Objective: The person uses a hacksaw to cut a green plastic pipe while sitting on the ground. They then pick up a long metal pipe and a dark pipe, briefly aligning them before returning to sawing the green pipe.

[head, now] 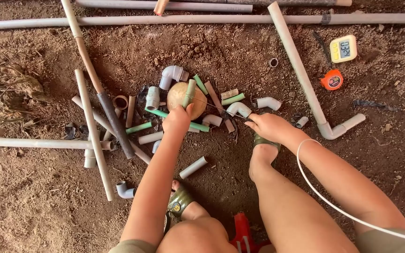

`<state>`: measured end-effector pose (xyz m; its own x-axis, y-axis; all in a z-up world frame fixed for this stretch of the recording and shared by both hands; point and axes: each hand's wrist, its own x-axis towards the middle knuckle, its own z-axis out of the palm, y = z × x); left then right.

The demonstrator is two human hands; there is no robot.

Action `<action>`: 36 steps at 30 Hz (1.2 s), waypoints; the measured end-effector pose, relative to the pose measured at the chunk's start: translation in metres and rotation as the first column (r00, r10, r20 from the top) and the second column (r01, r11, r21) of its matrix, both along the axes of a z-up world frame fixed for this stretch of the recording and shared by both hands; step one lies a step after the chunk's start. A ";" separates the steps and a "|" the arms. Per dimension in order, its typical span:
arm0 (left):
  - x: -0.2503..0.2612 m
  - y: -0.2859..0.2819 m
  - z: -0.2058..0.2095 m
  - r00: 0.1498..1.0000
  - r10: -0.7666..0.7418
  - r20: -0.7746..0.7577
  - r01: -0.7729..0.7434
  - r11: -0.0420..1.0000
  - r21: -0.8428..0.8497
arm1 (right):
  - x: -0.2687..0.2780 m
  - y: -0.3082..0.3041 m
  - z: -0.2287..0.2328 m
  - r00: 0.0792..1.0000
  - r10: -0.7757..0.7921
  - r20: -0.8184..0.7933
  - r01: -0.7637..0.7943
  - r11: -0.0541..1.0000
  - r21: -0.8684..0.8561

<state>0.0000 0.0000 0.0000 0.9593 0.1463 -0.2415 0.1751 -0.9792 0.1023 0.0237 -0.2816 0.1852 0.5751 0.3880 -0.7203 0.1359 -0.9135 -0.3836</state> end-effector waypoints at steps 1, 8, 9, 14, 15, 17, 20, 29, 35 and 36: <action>0.000 0.000 -0.001 1.000 -0.002 -0.001 0.002 1.000 0.001 | 0.000 -0.002 -0.001 1.000 -0.002 -0.001 0.002 1.000 0.001; 0.003 0.002 0.018 0.999 0.001 -0.041 -0.004 0.997 -0.075 | -0.003 -0.015 -0.001 1.000 -0.008 -0.013 0.008 1.000 -0.027; 0.004 0.000 0.023 0.999 -0.034 0.009 0.034 0.997 -0.070 | -0.004 -0.019 -0.001 1.000 0.013 -0.015 -0.014 0.999 -0.046; 0.005 0.000 0.021 0.999 -0.016 -0.029 0.013 0.997 -0.082 | -0.007 -0.024 -0.009 0.999 -0.032 0.019 0.032 0.999 -0.003; 0.005 0.000 0.018 0.999 -0.006 -0.039 0.004 0.998 -0.066 | -0.006 -0.022 -0.008 0.999 -0.029 0.038 0.029 1.000 0.007; 0.004 -0.001 0.018 1.000 0.008 -0.026 -0.009 0.999 -0.052 | -0.005 -0.017 -0.010 0.999 -0.015 0.053 0.014 1.000 0.010; 0.007 -0.001 0.032 1.000 0.012 -0.026 -0.013 0.997 -0.074 | -0.007 -0.018 -0.023 0.996 0.031 0.080 -0.031 0.999 0.006; 0.010 -0.006 0.038 0.990 0.081 -0.116 -0.094 0.989 -0.112 | -0.011 -0.031 -0.031 0.988 0.106 0.115 -0.103 0.994 -0.034; 0.009 -0.004 0.033 0.993 0.072 -0.098 -0.084 0.990 -0.113 | -0.012 -0.043 -0.037 0.954 0.135 0.268 -0.116 0.990 -0.084; 0.010 -0.004 0.033 0.992 0.073 -0.105 -0.086 0.989 -0.122 | -0.010 -0.043 -0.034 0.938 0.147 0.314 -0.124 0.988 -0.091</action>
